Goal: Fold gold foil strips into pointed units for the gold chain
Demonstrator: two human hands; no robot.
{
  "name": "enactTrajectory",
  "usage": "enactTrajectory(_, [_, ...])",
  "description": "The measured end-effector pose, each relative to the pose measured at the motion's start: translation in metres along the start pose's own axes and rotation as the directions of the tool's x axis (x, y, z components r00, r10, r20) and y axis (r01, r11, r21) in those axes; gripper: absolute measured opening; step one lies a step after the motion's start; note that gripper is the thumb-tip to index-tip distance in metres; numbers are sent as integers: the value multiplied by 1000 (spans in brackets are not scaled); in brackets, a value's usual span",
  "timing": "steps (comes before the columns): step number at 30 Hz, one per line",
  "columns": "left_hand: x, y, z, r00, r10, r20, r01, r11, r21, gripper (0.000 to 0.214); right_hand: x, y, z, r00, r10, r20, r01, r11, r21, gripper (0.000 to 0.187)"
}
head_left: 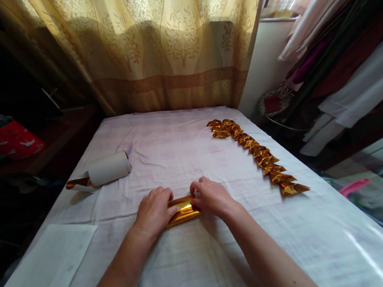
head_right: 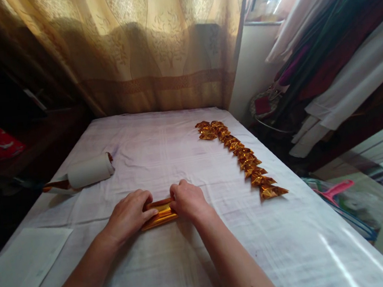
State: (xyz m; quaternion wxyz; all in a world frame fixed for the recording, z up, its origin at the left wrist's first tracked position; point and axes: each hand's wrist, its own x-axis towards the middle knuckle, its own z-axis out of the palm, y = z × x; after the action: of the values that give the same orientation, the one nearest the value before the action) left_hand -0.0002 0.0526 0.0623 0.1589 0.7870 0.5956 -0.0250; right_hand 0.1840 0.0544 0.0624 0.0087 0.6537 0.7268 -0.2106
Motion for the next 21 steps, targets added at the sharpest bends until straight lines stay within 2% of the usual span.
enactTrajectory(8, [5,-10,6,998,58,0,-58,996,-70,10,7,6,2,994,-104,21,103,994,41,13])
enactTrajectory(11, [8,-15,9,998,65,8,-62,978,-197,12,8,12,-1,992,-122,33,115,981,156,8])
enactTrajectory(14, [11,-22,11,999,42,12,-35,926,-377,26,9,17,-2,990,-135,37,119,953,279,6])
enactTrajectory(16, [12,-24,10,999,47,3,-40,895,-443,28,12,22,0,988,-152,5,140,923,357,13])
enactTrajectory(19, [13,-25,6,997,75,-9,-69,870,-488,20,15,29,6,981,-190,-47,188,852,489,38])
enactTrajectory(21, [12,-24,3,997,79,-16,-75,849,-523,20,17,32,9,976,-213,-50,204,804,559,35])
